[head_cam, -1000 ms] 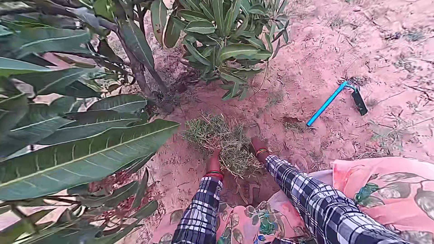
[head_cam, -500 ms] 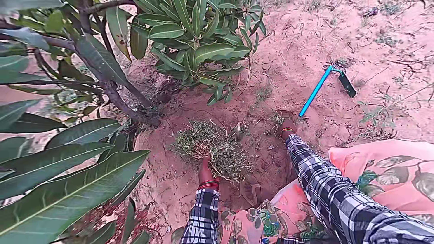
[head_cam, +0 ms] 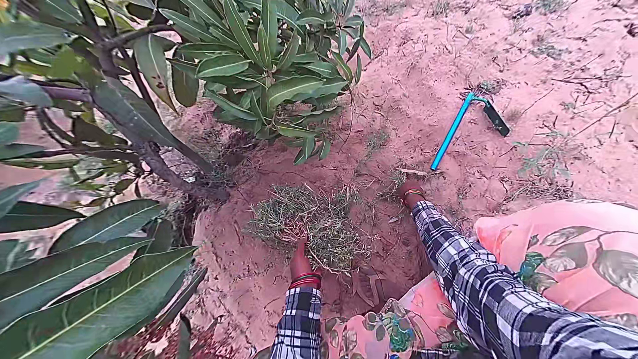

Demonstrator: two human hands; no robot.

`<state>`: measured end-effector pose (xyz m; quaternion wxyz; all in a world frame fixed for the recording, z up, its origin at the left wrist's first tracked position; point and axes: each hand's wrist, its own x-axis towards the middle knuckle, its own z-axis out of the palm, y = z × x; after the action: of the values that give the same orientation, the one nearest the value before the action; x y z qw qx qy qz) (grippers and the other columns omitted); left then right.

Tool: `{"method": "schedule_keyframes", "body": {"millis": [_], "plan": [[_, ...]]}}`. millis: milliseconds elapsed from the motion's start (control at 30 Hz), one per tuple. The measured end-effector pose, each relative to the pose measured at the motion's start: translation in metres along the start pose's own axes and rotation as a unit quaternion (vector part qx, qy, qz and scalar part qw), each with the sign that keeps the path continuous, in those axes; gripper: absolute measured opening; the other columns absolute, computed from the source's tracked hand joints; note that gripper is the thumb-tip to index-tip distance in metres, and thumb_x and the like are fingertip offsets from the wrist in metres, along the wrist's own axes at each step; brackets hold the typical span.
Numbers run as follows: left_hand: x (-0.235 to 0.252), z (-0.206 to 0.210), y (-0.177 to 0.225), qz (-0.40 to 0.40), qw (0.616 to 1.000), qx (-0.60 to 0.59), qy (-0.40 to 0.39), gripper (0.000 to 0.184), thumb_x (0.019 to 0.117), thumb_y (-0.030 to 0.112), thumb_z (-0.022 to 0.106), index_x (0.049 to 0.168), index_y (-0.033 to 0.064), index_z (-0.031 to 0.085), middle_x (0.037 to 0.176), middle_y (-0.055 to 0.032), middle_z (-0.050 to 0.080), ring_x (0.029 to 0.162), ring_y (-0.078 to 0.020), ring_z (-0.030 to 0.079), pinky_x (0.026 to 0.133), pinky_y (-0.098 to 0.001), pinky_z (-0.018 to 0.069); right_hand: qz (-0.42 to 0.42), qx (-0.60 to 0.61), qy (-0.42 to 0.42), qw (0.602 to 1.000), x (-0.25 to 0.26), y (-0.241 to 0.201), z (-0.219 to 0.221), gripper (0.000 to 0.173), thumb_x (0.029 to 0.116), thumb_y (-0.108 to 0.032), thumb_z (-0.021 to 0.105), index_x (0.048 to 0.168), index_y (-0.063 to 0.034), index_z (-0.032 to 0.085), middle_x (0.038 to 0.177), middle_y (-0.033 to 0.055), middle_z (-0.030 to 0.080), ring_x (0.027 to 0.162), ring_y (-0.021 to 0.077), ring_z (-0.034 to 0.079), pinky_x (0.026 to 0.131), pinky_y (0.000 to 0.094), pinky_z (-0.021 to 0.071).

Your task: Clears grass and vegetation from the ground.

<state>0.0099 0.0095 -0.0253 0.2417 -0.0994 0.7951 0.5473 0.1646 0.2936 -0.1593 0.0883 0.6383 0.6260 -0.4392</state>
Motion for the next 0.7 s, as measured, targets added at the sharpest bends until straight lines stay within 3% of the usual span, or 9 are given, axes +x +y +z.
{"method": "schedule_keyframes", "body": {"millis": [67, 200, 267, 333, 433, 500, 567, 633, 700], "plan": [[-0.002, 0.002, 0.0, -0.011, 1.0, -0.008, 0.003, 0.048, 0.1087, 0.037, 0.047, 0.145, 0.0057, 0.051, 0.147, -0.0144, 0.053, 0.133, -0.0236, 0.053, 0.106, -0.0504, 0.0462, -0.056, 0.011, -0.051, 0.997, -0.023, -0.04, 0.009, 0.046, 0.1014, -0.031, 0.058, 0.126, 0.0072, 0.064, 0.129, 0.0312, 0.063, 0.123, 0.0466, 0.061, 0.1, 0.0684, 0.0472], [0.001, 0.002, -0.005, -0.005, 1.0, -0.009, 0.019, 0.044, 0.1082, 0.034, 0.049, 0.14, 0.0041, 0.054, 0.141, -0.0147, 0.058, 0.127, -0.0233, 0.057, 0.102, -0.049, 0.0484, -0.27, 0.027, -0.097, 0.958, -0.122, -0.131, 0.039, 0.041, 0.1032, -0.033, 0.058, 0.107, 0.0065, 0.067, 0.108, 0.0306, 0.068, 0.104, 0.0474, 0.067, 0.082, 0.0683, 0.0526], [0.01, -0.009, -0.012, 0.01, 0.999, 0.014, 0.037, 0.045, 0.1081, 0.033, 0.051, 0.14, 0.0012, 0.055, 0.142, -0.0177, 0.057, 0.13, -0.0264, 0.055, 0.105, -0.0523, 0.0461, -0.316, -0.019, -0.131, 0.94, -0.149, -0.15, 0.054, 0.04, 0.1024, -0.035, 0.06, 0.108, 0.0026, 0.07, 0.109, 0.0268, 0.07, 0.105, 0.0446, 0.068, 0.083, 0.0671, 0.0532], [0.018, -0.019, -0.016, 0.009, 0.998, 0.033, 0.058, 0.05, 0.1077, 0.036, 0.051, 0.142, 0.0008, 0.053, 0.146, -0.019, 0.054, 0.135, -0.0295, 0.051, 0.107, -0.0566, 0.0432, -0.334, -0.094, -0.163, 0.924, -0.16, -0.152, 0.067, 0.039, 0.1029, -0.033, 0.06, 0.118, 0.0011, 0.068, 0.117, 0.0256, 0.069, 0.112, 0.0439, 0.067, 0.089, 0.0671, 0.0518], [0.019, -0.023, -0.012, -0.02, 0.995, 0.093, -0.012, 0.067, 0.1092, 0.054, 0.035, 0.159, 0.0093, 0.035, 0.166, -0.0153, 0.031, 0.153, -0.0322, 0.03, 0.117, -0.0655, 0.0289, -0.356, -0.164, -0.184, 0.901, -0.171, -0.14, 0.091, 0.044, 0.0994, -0.019, 0.062, 0.14, -0.0014, 0.058, 0.139, 0.0272, 0.058, 0.12, 0.0475, 0.062, 0.094, 0.0688, 0.0499], [0.02, -0.011, -0.008, -0.031, 0.994, 0.096, -0.029, 0.072, 0.1068, 0.059, 0.038, 0.156, 0.0063, 0.039, 0.161, -0.0198, 0.037, 0.148, -0.0361, 0.036, 0.112, -0.0691, 0.0333, -0.384, -0.194, -0.197, 0.881, -0.187, -0.136, 0.105, 0.055, 0.0945, -0.009, 0.064, 0.147, -0.0021, 0.052, 0.156, 0.028, 0.04, 0.12, 0.0514, 0.06, 0.093, 0.0698, 0.0504], [0.032, -0.005, -0.009, -0.001, 0.994, 0.095, -0.046, 0.062, 0.1086, 0.048, 0.045, 0.149, 0.0007, 0.048, 0.154, -0.0204, 0.047, 0.143, -0.0312, 0.044, 0.115, -0.0562, 0.0362, -0.402, -0.219, -0.219, 0.862, -0.203, -0.134, 0.11, 0.054, 0.0936, -0.007, 0.066, 0.146, 0.0013, 0.053, 0.163, 0.0277, 0.03, 0.125, 0.0539, 0.055, 0.095, 0.0719, 0.0475], [0.043, -0.002, -0.026, 0.081, 0.988, 0.113, -0.072, 0.047, 0.1126, 0.029, 0.041, 0.143, -0.0058, 0.051, 0.147, -0.024, 0.053, 0.137, -0.0293, 0.051, 0.114, -0.0445, 0.0393, -0.413, -0.261, -0.247, 0.837, -0.203, -0.133, 0.109, 0.055, 0.095, -0.011, 0.066, 0.145, 0.0056, 0.051, 0.161, 0.0302, 0.031, 0.129, 0.0535, 0.052, 0.098, 0.0717, 0.0459], [0.013, 0.004, -0.018, 0.087, 0.963, 0.243, -0.082, 0.045, 0.1141, 0.02, 0.033, 0.146, -0.0078, 0.047, 0.15, -0.027, 0.05, 0.14, -0.0343, 0.049, 0.116, -0.0445, 0.0374, -0.438, -0.312, -0.28, 0.795, -0.18, -0.134, 0.103, 0.048, 0.0986, -0.013, 0.064, 0.142, 0.0064, 0.054, 0.149, 0.0339, 0.047, 0.132, 0.0516, 0.052, 0.102, 0.071, 0.0429]]}}
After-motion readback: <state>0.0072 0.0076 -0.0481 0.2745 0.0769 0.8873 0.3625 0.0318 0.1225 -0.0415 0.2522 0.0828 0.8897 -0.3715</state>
